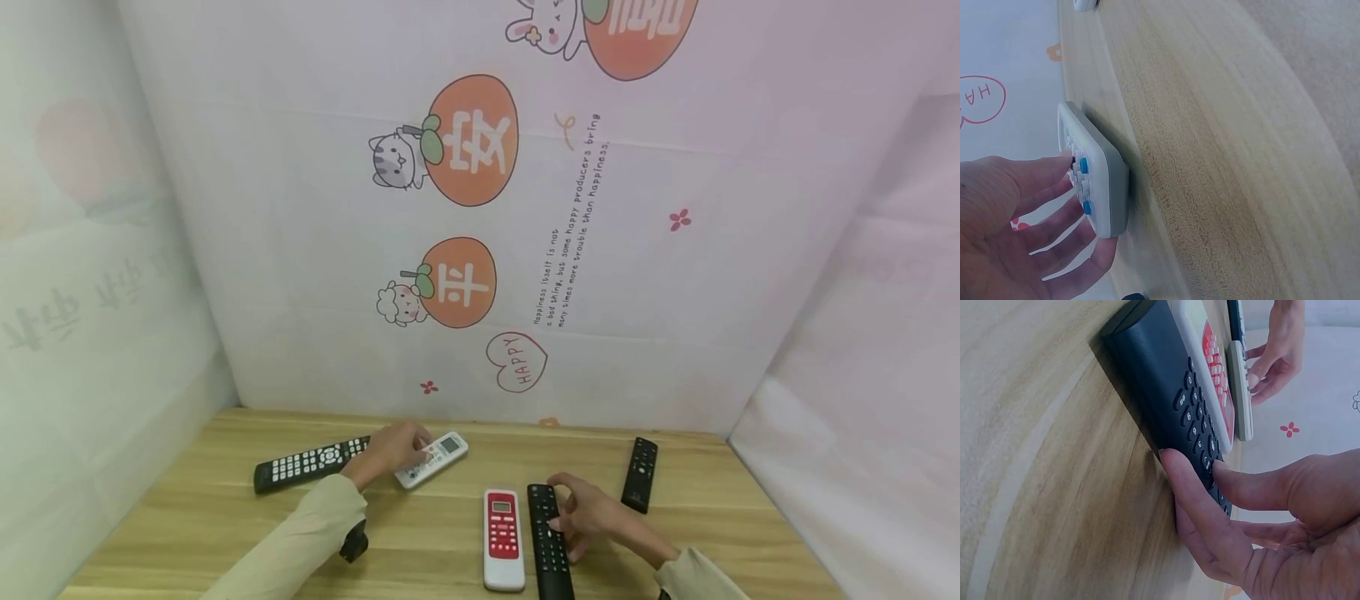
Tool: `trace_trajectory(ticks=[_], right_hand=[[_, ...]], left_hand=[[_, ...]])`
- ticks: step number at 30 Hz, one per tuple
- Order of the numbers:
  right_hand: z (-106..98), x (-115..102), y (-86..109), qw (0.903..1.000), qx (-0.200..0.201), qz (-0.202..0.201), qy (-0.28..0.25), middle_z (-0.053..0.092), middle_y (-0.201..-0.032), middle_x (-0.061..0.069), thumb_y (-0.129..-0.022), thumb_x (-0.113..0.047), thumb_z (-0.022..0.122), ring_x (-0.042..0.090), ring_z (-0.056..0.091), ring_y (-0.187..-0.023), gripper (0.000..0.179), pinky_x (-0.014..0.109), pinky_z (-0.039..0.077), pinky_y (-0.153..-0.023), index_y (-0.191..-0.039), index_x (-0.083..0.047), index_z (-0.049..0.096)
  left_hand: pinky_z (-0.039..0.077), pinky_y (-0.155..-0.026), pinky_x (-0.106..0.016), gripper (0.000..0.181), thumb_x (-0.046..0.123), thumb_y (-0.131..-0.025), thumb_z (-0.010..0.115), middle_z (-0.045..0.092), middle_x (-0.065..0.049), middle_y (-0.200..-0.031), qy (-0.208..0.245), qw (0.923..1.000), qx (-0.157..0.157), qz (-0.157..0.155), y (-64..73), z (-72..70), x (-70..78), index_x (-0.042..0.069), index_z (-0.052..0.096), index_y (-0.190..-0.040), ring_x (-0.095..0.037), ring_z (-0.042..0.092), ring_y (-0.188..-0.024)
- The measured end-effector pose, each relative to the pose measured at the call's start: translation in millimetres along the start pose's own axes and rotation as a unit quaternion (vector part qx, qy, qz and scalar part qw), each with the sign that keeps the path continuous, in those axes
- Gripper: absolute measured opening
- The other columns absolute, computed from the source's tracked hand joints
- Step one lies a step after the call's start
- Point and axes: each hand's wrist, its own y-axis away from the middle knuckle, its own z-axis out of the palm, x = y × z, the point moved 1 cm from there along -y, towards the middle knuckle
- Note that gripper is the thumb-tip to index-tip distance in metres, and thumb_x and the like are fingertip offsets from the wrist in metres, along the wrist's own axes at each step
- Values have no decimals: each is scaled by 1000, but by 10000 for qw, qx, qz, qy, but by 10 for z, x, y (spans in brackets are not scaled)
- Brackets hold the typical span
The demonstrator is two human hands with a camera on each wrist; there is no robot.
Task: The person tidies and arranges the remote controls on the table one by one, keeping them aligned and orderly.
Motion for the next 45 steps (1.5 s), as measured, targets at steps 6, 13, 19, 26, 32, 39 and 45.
trace_trajectory(ticks=[6,13,19,26,32,39,45], right_hand=[[-10,-13,-7,10000,-59,-60,-43,61,-92,20,-92,12,68,30,72,-71,64,42,65,-61,-149,7,39],[-25,1,-5,10000,-69,-41,16,62,-93,19,-93,10,69,29,72,-71,66,42,65,-61,-151,7,37],[-90,118,-41,9997,-237,105,38,64,-96,19,-99,-2,67,31,72,-69,62,42,65,-60,-151,7,34],[-209,297,-222,9986,-359,-41,381,65,-102,21,-106,-21,63,27,73,-72,55,38,65,-60,-145,8,37],[-191,43,-80,9999,5,104,103,62,-103,22,-104,-9,60,30,69,-79,40,45,65,-61,-138,9,47],[-374,-37,-119,9879,788,-658,1164,67,-108,18,-103,-5,61,28,68,-89,25,42,62,-67,-126,6,60],[-575,-27,-184,9748,1076,-1115,1608,68,-110,17,-103,-1,60,31,68,-94,22,40,62,-68,-124,5,64]], left_hand=[[60,-85,-46,28,12,-92,78,76,-15,-109,21,10000,1,-30,16,-25,11,5,76,-120,-26,71,-95],[60,-82,-44,30,11,-91,78,76,-15,-107,109,9999,-1,30,-7,-8,19,4,76,-119,-24,70,-91],[60,-80,-42,30,12,-90,78,76,-15,-107,113,9998,-68,174,-17,46,28,4,76,-119,-23,70,-89],[60,-82,-45,30,11,-91,78,76,-17,-108,40,9998,1,173,-1,8,37,2,75,-120,-27,71,-92],[60,-82,-45,30,13,-92,78,76,-16,-108,-31,9999,-1,109,2,4,26,3,75,-121,-26,71,-92],[59,-80,-44,30,13,-92,78,77,-16,-109,-73,10000,10,59,3,15,16,4,75,-121,-24,70,-90],[59,-81,-45,31,12,-91,78,76,-17,-109,-8,10000,8,65,18,0,19,4,75,-120,-25,71,-90]])
